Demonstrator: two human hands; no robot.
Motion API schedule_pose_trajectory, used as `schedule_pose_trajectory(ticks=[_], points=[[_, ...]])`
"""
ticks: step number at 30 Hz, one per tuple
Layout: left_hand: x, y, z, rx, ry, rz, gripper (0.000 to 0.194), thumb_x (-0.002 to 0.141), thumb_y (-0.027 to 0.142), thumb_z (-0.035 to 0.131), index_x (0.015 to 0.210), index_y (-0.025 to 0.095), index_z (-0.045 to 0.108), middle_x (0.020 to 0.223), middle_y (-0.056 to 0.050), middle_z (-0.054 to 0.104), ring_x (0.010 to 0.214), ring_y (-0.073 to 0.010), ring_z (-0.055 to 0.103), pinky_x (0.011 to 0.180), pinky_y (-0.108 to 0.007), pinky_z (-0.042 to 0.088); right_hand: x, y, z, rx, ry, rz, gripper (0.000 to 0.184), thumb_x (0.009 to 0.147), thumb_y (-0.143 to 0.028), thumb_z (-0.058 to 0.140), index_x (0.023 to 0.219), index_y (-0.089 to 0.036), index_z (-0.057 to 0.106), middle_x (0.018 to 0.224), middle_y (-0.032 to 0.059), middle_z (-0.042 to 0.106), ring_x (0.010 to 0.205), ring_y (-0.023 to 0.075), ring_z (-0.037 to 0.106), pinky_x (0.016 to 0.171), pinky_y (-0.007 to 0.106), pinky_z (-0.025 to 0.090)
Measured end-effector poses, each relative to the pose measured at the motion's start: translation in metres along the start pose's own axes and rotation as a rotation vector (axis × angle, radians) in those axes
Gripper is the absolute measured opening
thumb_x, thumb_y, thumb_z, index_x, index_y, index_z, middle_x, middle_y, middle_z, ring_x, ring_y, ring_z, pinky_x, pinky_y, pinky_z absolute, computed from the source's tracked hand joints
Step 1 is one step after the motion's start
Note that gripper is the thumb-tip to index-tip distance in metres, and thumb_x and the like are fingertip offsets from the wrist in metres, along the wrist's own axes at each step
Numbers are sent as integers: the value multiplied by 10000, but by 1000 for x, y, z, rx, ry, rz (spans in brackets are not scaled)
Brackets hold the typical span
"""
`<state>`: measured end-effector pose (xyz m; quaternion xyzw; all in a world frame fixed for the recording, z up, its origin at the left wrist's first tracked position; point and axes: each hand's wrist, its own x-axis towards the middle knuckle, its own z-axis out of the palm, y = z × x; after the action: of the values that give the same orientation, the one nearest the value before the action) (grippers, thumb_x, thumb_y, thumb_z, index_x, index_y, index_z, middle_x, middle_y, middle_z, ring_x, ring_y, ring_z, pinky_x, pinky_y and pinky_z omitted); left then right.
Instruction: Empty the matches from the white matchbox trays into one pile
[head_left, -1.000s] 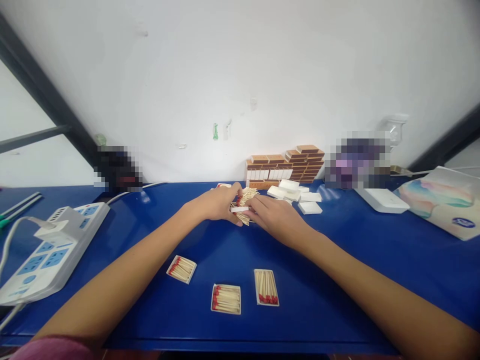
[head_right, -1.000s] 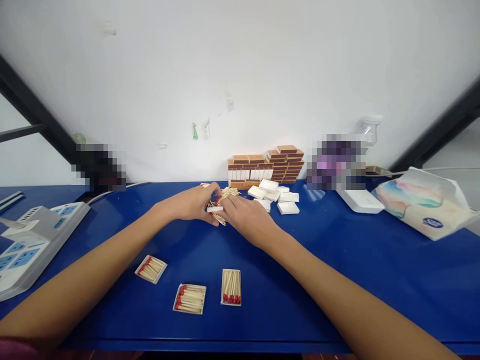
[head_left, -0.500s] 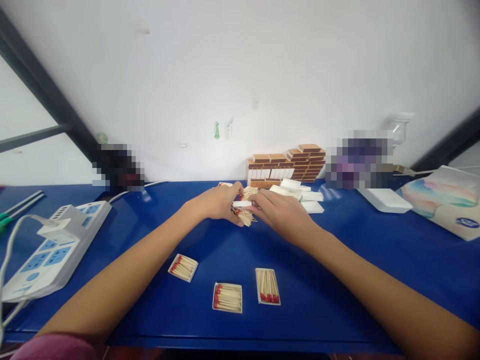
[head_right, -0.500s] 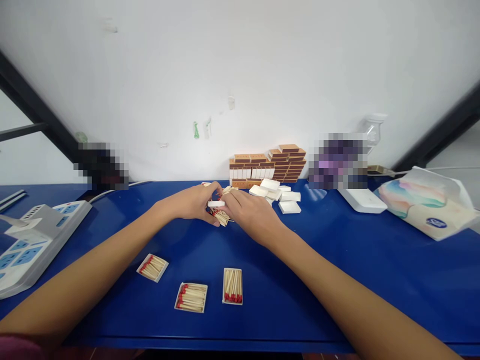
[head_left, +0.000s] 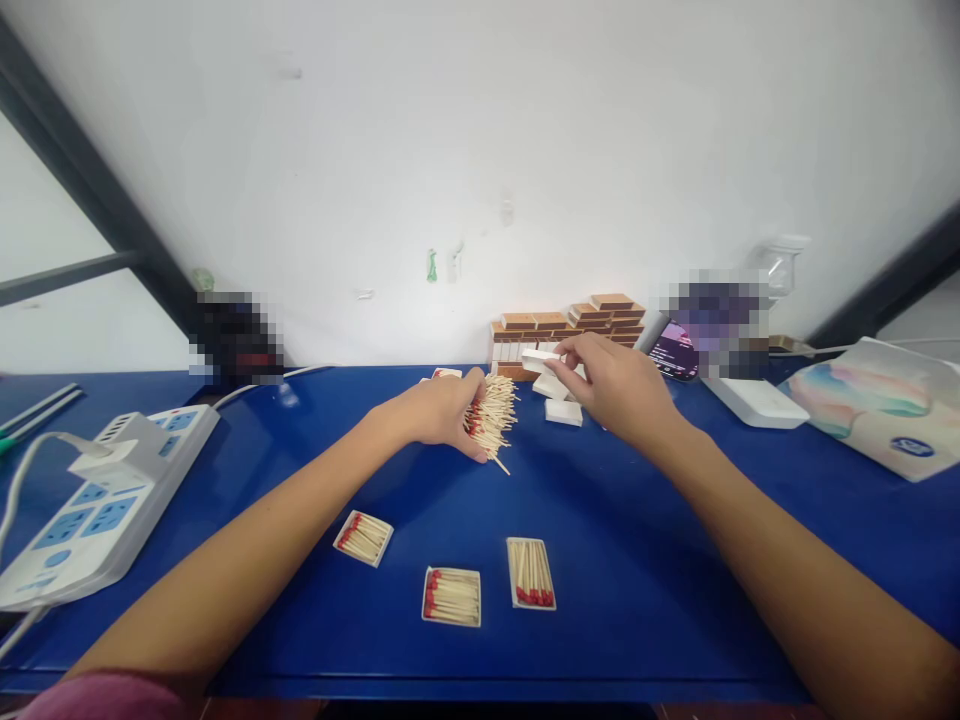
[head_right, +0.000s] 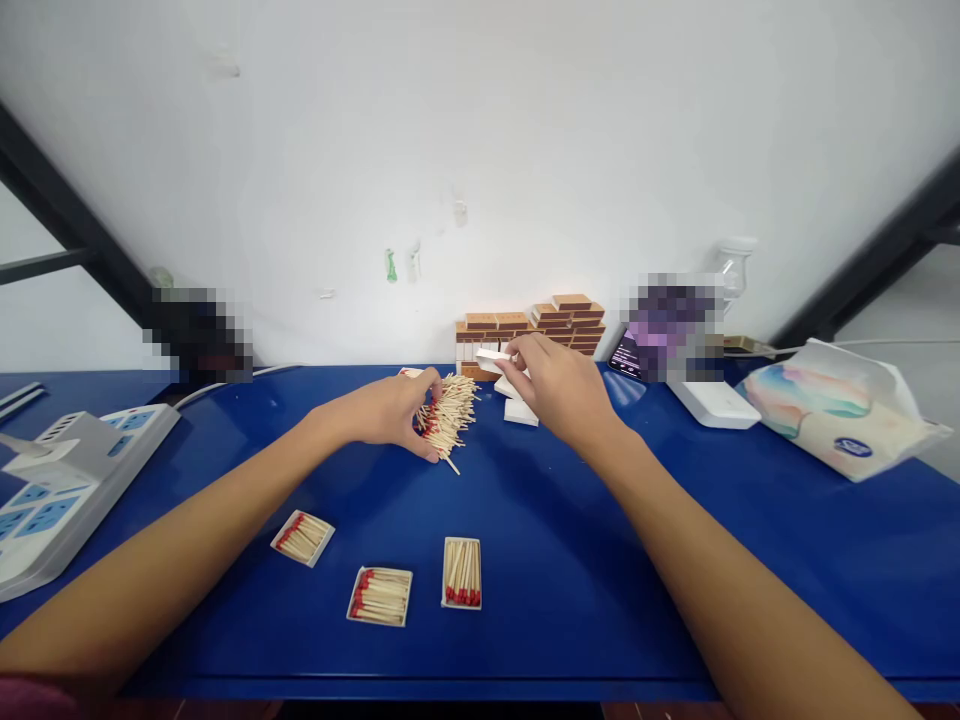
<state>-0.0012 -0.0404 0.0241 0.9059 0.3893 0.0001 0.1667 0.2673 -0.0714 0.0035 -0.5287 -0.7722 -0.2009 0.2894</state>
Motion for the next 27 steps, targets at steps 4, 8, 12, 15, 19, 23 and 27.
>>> schedule_pose_trajectory(ticks=[4, 8, 12, 15, 19, 23, 27], points=[[-2, 9, 0, 50, 24, 48, 758, 648, 563, 902, 1178, 217, 484, 826, 8, 625, 789, -220, 582, 642, -278, 305, 3, 9, -5, -81, -75, 82, 240, 1031, -365, 517, 1048, -175, 663, 976, 112, 768, 826, 277, 705, 610, 330, 386], [0, 13, 5, 38, 34, 189, 590, 714, 437, 905, 1164, 226, 588, 835, 18, 654, 798, -194, 596, 653, -265, 303, 5, 22, -11, -137, -163, 240, 221, 1006, -367, 547, 969, -191, 675, 900, 103, 772, 803, 285, 699, 615, 340, 379], [4, 17, 11, -10, -23, 276, 352, 750, 415, 893, 1005, 224, 742, 914, 1, 735, 838, -182, 647, 689, -265, 354, 6, 37, -11, -145, -273, 419, 243, 991, -411, 568, 932, -208, 688, 887, 105, 774, 787, 285, 691, 636, 342, 390], [5, 22, 14, -8, -72, 260, 226, 790, 392, 868, 926, 228, 792, 897, 4, 765, 829, -171, 670, 681, -267, 371, 6, 41, -12, -153, -326, 446, 268, 990, -425, 556, 933, -208, 702, 902, 117, 775, 802, 297, 698, 650, 351, 402], [3, 27, 17, 25, -113, 260, 138, 856, 352, 815, 872, 216, 796, 853, -2, 761, 786, -154, 661, 647, -263, 360, 6, 39, -13, -194, -324, 467, 298, 994, -426, 528, 953, -200, 719, 914, 134, 774, 837, 316, 709, 665, 368, 420], [0, 32, 19, 87, -134, 243, 188, 918, 385, 751, 906, 199, 777, 853, -21, 741, 763, -155, 632, 636, -264, 354, 5, 39, -13, -229, -351, 493, 308, 988, -417, 528, 973, -192, 737, 938, 140, 778, 866, 329, 713, 673, 376, 434], [-4, 40, 18, 104, -179, 201, 180, 949, 363, 707, 927, 196, 769, 882, -30, 747, 789, -168, 642, 648, -268, 374, 4, 39, -12, -226, -333, 486, 309, 978, -415, 531, 964, -199, 751, 936, 131, 780, 858, 315, 712, 685, 372, 446]])
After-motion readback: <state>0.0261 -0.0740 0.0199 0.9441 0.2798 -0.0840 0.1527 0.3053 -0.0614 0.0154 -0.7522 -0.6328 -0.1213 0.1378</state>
